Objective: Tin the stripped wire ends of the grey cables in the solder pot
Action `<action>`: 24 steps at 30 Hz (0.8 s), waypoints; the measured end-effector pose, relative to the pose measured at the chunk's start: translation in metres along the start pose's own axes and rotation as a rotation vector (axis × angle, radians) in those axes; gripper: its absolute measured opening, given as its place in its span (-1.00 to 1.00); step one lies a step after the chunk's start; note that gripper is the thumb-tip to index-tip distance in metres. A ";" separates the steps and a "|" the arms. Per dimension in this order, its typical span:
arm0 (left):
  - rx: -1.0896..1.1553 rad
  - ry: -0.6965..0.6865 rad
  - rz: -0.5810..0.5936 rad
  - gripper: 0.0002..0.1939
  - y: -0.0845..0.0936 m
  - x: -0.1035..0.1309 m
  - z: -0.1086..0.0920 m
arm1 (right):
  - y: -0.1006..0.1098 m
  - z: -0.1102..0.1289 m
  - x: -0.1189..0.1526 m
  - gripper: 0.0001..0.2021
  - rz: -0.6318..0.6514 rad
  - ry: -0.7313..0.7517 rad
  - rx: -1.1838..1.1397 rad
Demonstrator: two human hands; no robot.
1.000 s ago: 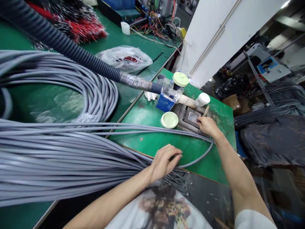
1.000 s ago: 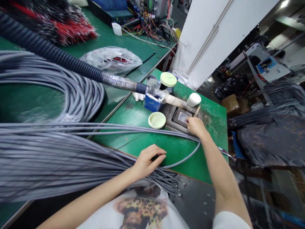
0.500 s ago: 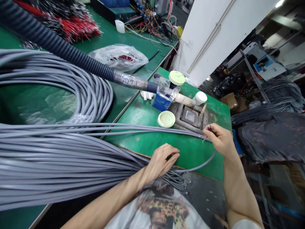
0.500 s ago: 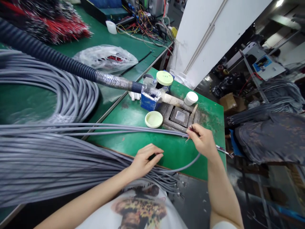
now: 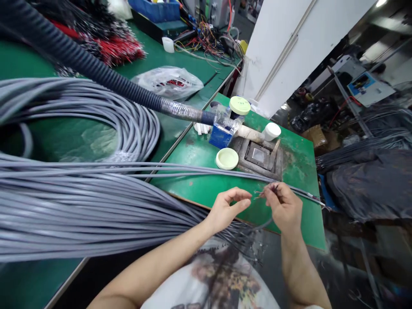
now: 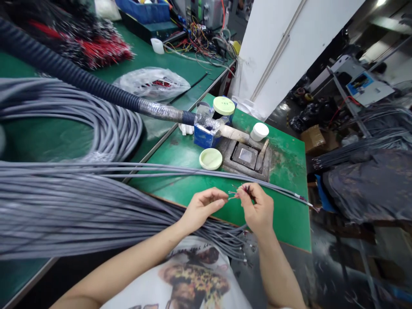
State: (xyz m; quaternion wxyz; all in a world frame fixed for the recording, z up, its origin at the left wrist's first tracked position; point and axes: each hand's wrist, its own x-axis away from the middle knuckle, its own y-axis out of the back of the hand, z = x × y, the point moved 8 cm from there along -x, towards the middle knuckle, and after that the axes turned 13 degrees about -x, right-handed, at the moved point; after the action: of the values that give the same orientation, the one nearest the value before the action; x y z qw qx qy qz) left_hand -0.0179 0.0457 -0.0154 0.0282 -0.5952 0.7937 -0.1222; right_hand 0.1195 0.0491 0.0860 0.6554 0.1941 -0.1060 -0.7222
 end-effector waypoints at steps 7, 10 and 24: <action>0.226 0.083 -0.010 -0.68 -0.011 0.000 -0.010 | -0.007 -0.002 0.012 -0.88 0.043 0.034 0.040; 0.238 0.078 -0.051 -0.70 -0.010 0.000 -0.012 | -0.012 -0.005 0.014 -0.91 0.080 0.015 -0.009; -0.021 -0.104 -0.165 -0.76 0.005 0.007 -0.027 | -0.014 -0.003 0.016 -0.94 0.110 0.057 -0.116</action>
State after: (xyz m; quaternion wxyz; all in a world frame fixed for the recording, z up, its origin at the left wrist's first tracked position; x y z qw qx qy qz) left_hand -0.0295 0.0451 0.0104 0.0532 -0.6642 0.7409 -0.0846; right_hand 0.1064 0.0352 0.0756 0.7071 0.1701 -0.0559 -0.6841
